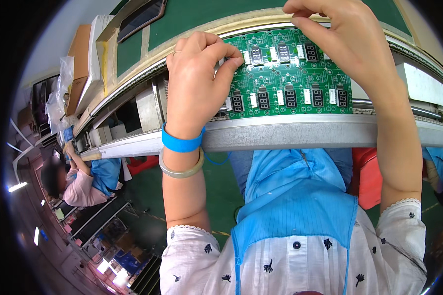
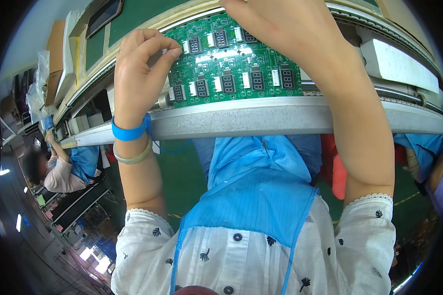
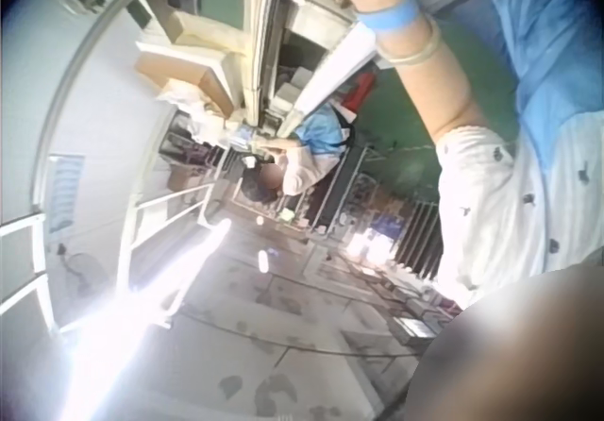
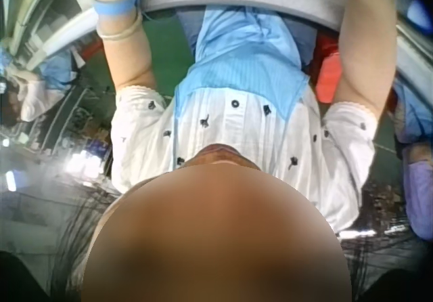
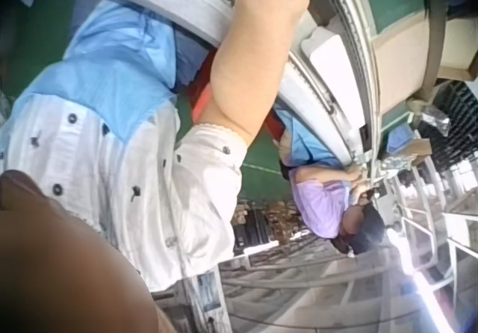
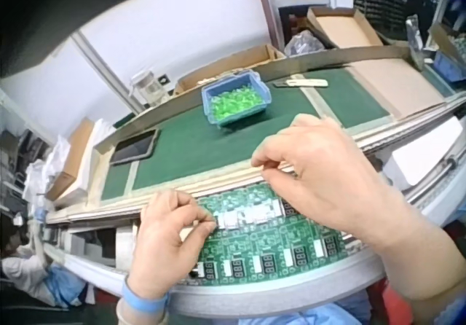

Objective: Insert electronic components into a printed circuit board on an assembly line.

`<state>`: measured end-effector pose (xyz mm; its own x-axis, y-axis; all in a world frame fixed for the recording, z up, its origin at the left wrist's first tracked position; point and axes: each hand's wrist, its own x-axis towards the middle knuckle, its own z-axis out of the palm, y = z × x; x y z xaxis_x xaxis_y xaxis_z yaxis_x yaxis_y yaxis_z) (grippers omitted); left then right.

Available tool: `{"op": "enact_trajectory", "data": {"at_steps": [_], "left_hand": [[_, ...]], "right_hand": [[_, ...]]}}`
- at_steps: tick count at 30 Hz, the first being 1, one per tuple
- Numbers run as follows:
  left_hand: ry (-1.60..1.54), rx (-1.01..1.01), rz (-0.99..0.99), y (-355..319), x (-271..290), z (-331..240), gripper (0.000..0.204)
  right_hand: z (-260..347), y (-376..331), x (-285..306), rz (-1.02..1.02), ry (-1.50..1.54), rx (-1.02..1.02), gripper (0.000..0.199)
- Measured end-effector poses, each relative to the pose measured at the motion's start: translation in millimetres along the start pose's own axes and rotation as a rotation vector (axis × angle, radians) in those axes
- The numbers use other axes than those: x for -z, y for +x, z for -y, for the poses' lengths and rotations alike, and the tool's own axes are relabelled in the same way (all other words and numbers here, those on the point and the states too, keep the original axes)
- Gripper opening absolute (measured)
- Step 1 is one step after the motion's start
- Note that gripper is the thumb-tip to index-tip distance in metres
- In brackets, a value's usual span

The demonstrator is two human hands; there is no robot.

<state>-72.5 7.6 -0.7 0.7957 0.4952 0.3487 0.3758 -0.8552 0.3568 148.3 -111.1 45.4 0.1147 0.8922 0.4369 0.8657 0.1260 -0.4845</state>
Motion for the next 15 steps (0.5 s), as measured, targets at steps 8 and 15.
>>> {"op": "enact_trajectory", "data": {"at_steps": [8, 15], "left_hand": [[0.053, -0.011, 0.008, -1.3, 2.6, -2.8, 0.006], [0.054, -0.024, 0.001, -1.7, 2.2, -4.2, 0.005]], "right_hand": [[-3.0, -1.5, -2.4, -0.013, -0.001, 0.018, 0.012], [-2.8, -0.8, -2.6, 0.011, -0.003, -0.008, 0.013]]}}
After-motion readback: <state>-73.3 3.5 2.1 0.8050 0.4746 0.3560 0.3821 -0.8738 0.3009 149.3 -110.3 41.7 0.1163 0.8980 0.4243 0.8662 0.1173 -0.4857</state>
